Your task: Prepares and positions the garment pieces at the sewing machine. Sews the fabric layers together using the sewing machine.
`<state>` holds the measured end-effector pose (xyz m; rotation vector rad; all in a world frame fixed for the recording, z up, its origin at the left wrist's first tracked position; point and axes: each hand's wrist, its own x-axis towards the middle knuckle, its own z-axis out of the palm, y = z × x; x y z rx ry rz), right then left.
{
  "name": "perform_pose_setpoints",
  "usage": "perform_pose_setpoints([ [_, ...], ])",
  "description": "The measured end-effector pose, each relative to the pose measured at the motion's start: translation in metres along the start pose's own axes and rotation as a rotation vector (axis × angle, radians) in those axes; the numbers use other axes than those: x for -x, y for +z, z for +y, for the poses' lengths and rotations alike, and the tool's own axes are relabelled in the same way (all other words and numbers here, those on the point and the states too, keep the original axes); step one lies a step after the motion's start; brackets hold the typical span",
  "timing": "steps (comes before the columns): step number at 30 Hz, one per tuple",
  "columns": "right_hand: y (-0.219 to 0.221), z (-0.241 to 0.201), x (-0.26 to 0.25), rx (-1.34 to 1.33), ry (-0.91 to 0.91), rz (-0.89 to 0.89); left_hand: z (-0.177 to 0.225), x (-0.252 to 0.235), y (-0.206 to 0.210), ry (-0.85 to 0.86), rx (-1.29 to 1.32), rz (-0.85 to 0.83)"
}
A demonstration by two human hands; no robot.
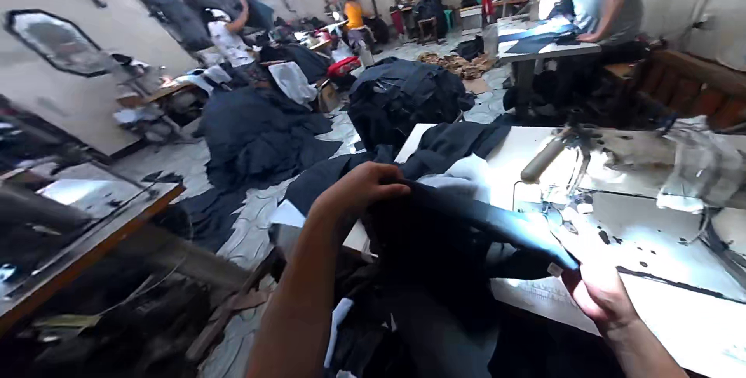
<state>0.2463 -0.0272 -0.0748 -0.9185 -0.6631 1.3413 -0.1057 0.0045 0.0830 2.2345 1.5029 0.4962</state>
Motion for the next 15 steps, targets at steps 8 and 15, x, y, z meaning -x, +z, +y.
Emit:
perform_pose_setpoints([
  [8, -0.024, -0.05, -0.006, 0.387, -0.303, -0.588, 0.021, 0.027, -0.026, 0.201, 0.012, 0.239],
  [15, -0.012, -0.066, 0.003, 0.764, -0.731, -0.356, 0.017, 0.057, -0.019, 0.163, 0.023, 0.355],
])
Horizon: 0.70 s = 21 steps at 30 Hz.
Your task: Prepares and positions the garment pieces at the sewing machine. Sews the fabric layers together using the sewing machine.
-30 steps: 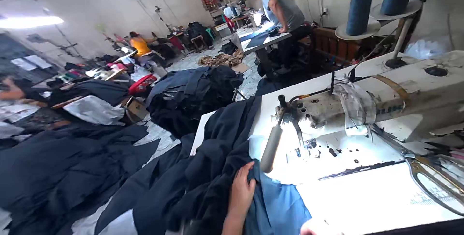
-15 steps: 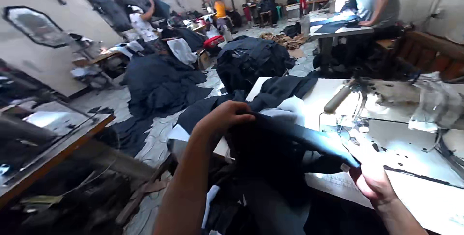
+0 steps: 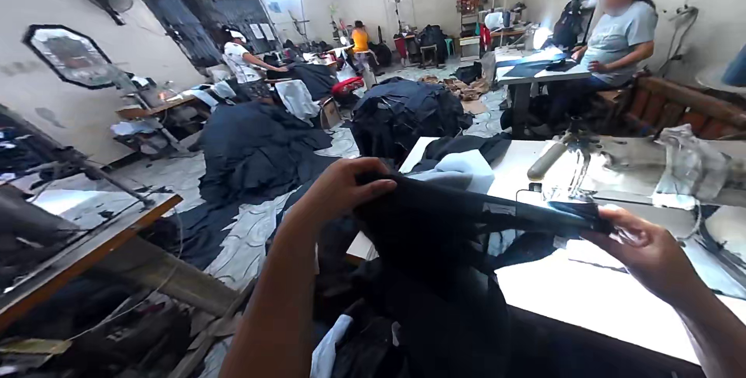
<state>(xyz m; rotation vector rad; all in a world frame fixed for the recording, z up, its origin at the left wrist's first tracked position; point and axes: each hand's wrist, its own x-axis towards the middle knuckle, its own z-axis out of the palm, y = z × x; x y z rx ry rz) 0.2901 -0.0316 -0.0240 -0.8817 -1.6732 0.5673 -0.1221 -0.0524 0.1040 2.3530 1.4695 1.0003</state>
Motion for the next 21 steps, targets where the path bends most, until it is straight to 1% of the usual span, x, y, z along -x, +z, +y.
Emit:
perform_pose_setpoints([
  [3, -0.002, -0.006, 0.0, -0.09, -0.029, -0.062, -0.002, 0.004, -0.001, -0.037, -0.023, 0.001],
  [5, -0.001, -0.01, 0.002, -0.167, -0.024, -0.094, -0.016, 0.005, 0.0, -0.037, -0.031, 0.023],
  [7, -0.002, -0.011, 0.006, -0.175, -0.027, -0.137, -0.03, 0.005, 0.007, -0.082, -0.014, 0.01],
  [9, -0.002, -0.008, 0.006, -0.116, -0.083, -0.192, -0.037, 0.003, 0.017, -0.134, -0.004, -0.01],
  [11, 0.0, -0.002, 0.006, -0.103, -0.127, -0.226, -0.044, 0.005, 0.024, -0.148, -0.001, 0.001],
  [15, 0.0, -0.004, 0.009, -0.032, -0.151, -0.173, -0.041, 0.015, 0.031, -0.162, 0.09, 0.039],
  [18, -0.001, -0.008, 0.013, 0.129, -0.16, -0.18, -0.045, 0.029, 0.038, -0.154, 0.171, 0.056],
  [19, -0.002, -0.009, 0.013, 0.193, -0.172, -0.196, -0.045, 0.035, 0.039, -0.124, 0.156, 0.072],
  [20, -0.003, -0.012, 0.012, 0.254, -0.195, -0.22, -0.044, 0.044, 0.039, -0.087, 0.082, 0.09],
  [21, -0.003, -0.013, 0.01, 0.323, -0.26, -0.217, -0.042, 0.055, 0.039, -0.057, -0.046, 0.11],
])
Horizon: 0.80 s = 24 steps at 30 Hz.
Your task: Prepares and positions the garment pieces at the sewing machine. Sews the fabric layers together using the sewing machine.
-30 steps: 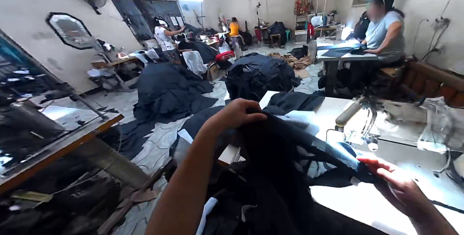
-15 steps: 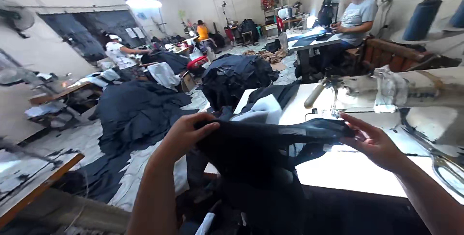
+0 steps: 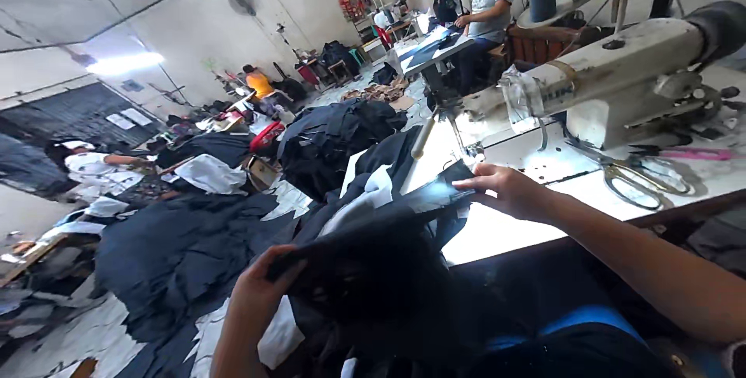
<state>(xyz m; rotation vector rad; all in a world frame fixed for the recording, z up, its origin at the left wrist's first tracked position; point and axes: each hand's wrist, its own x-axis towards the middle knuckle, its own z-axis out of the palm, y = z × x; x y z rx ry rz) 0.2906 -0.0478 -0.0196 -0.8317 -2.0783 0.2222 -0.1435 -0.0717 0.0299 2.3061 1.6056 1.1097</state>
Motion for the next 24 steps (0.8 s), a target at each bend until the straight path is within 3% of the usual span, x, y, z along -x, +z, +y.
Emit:
perform_pose_setpoints([
  [2, -0.004, -0.002, -0.009, 0.174, -0.189, 0.089, 0.001, 0.03, 0.009, -0.008, -0.209, 0.057],
  [4, -0.012, -0.011, -0.022, 0.311, -0.364, 0.225, -0.003, 0.069, 0.044, -0.167, -0.298, 0.084],
  [6, -0.011, -0.029, -0.032, 0.364, -0.463, 0.392, -0.015, 0.109, 0.091, -0.418, -0.163, 0.043],
  [8, 0.009, -0.044, -0.04, 0.339, -0.47, 0.496, -0.04, 0.131, 0.112, -0.677, 0.24, 0.114],
  [9, 0.029, -0.048, -0.04, 0.294, -0.419, 0.466, -0.052, 0.133, 0.103, -0.757, 0.513, 0.263],
  [11, 0.079, -0.055, -0.024, 0.124, -0.242, 0.21, -0.056, 0.122, 0.046, -0.704, 0.934, 0.644],
  [13, 0.116, -0.073, 0.004, -0.103, -0.082, -0.194, -0.034, 0.082, -0.02, -0.552, 0.891, 1.0],
  [14, 0.127, -0.084, 0.016, -0.206, -0.045, -0.376, -0.018, 0.058, -0.043, -0.495, 0.712, 1.052],
  [15, 0.137, -0.094, 0.027, -0.295, -0.053, -0.485, -0.005, 0.034, -0.057, -0.45, 0.409, 0.934],
  [16, 0.145, -0.101, 0.037, -0.351, -0.114, -0.492, -0.006, 0.016, -0.075, -0.332, -0.009, 0.629],
  [17, 0.152, -0.103, 0.046, -0.369, -0.218, -0.398, 0.019, -0.023, -0.058, -0.415, -0.193, 0.623],
  [18, 0.154, -0.101, 0.053, -0.349, -0.331, -0.264, 0.037, -0.059, -0.03, -0.401, -0.255, 0.622],
  [19, 0.15, -0.094, 0.056, -0.307, -0.42, -0.163, 0.044, -0.09, 0.004, -0.23, -0.241, 0.595],
  [21, 0.127, -0.072, 0.061, -0.231, -0.501, -0.151, 0.037, -0.141, 0.08, 0.186, -0.165, 0.278],
  [24, 0.1, -0.036, 0.085, -0.22, -0.427, -0.236, 0.043, -0.169, 0.214, 0.146, -0.295, -0.325],
])
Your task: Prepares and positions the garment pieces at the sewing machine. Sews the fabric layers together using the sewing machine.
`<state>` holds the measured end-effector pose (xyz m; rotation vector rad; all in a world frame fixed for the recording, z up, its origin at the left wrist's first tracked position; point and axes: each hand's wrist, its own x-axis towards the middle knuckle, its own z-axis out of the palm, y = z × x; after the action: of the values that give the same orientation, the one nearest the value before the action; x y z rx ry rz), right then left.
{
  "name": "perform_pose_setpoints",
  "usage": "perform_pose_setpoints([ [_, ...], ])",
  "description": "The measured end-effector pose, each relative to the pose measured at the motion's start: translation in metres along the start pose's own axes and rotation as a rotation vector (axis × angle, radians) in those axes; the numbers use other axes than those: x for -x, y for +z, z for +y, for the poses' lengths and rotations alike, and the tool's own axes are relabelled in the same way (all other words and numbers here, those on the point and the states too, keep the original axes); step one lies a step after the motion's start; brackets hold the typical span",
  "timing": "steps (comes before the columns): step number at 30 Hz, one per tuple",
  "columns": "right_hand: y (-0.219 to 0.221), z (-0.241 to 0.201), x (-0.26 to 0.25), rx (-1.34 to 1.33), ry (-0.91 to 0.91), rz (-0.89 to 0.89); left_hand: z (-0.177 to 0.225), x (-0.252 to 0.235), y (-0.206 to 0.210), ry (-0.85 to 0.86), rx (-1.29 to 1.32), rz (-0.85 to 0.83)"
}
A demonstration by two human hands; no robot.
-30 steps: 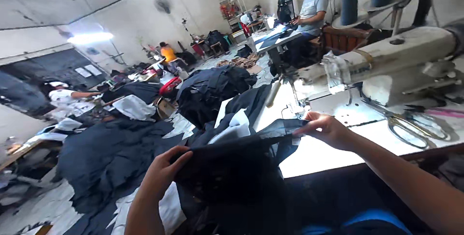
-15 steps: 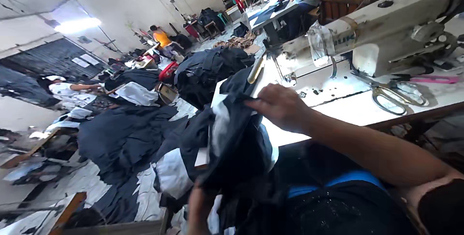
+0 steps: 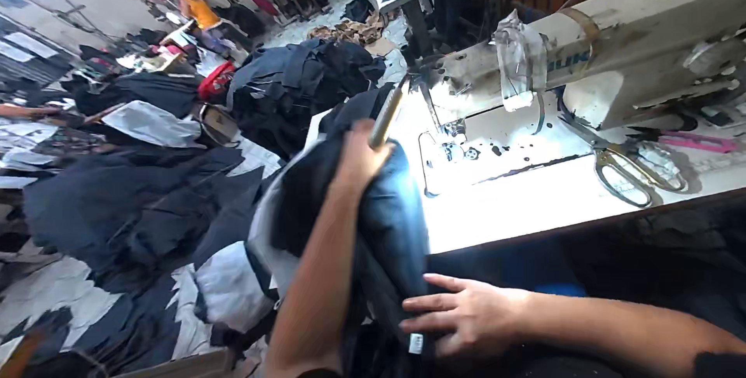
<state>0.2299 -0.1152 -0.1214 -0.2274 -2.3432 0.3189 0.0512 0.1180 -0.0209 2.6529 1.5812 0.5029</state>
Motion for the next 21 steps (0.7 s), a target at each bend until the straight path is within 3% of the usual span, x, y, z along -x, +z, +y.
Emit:
perform_pose_setpoints([
  [2, 0.0, 0.011, 0.033, -0.105, 0.099, 0.058, 0.026, -0.024, 0.054, -0.052, -0.061, -0.284],
  [3, 0.002, 0.015, 0.049, -0.15, 0.169, 0.121, 0.035, -0.032, 0.069, -0.064, -0.095, -0.347],
  [5, 0.001, 0.02, 0.073, -0.277, 0.348, 0.283, 0.044, -0.043, 0.085, -0.023, -0.092, -0.279],
  [7, -0.005, 0.022, 0.081, -0.411, 0.484, 0.439, 0.029, -0.041, 0.112, 0.086, 0.003, -0.043],
  [8, -0.008, 0.022, 0.081, -0.445, 0.518, 0.475, 0.019, -0.034, 0.126, 0.042, 0.093, 0.023],
  [11, -0.009, 0.026, 0.078, -0.435, 0.526, 0.505, 0.044, -0.023, 0.108, -0.434, 0.428, -0.152],
  [13, -0.009, 0.029, 0.076, -0.388, 0.51, 0.499, 0.062, -0.024, 0.092, -0.527, 0.607, -0.157],
  [15, -0.009, 0.031, 0.074, -0.388, 0.496, 0.48, 0.07, -0.018, 0.074, -0.535, 0.592, -0.134],
  [17, -0.011, 0.033, 0.072, -0.386, 0.469, 0.435, 0.056, -0.016, 0.07, -0.375, 0.449, -0.199],
  [19, -0.018, 0.035, 0.07, -0.362, 0.435, 0.374, 0.049, -0.017, 0.054, 0.017, 0.122, -0.433],
  [20, -0.022, 0.036, 0.069, -0.36, 0.422, 0.351, 0.049, -0.002, 0.044, 0.175, 0.064, -0.463],
  [21, -0.027, 0.038, 0.066, -0.374, 0.413, 0.332, 0.044, 0.024, 0.038, 0.344, 0.114, -0.362],
])
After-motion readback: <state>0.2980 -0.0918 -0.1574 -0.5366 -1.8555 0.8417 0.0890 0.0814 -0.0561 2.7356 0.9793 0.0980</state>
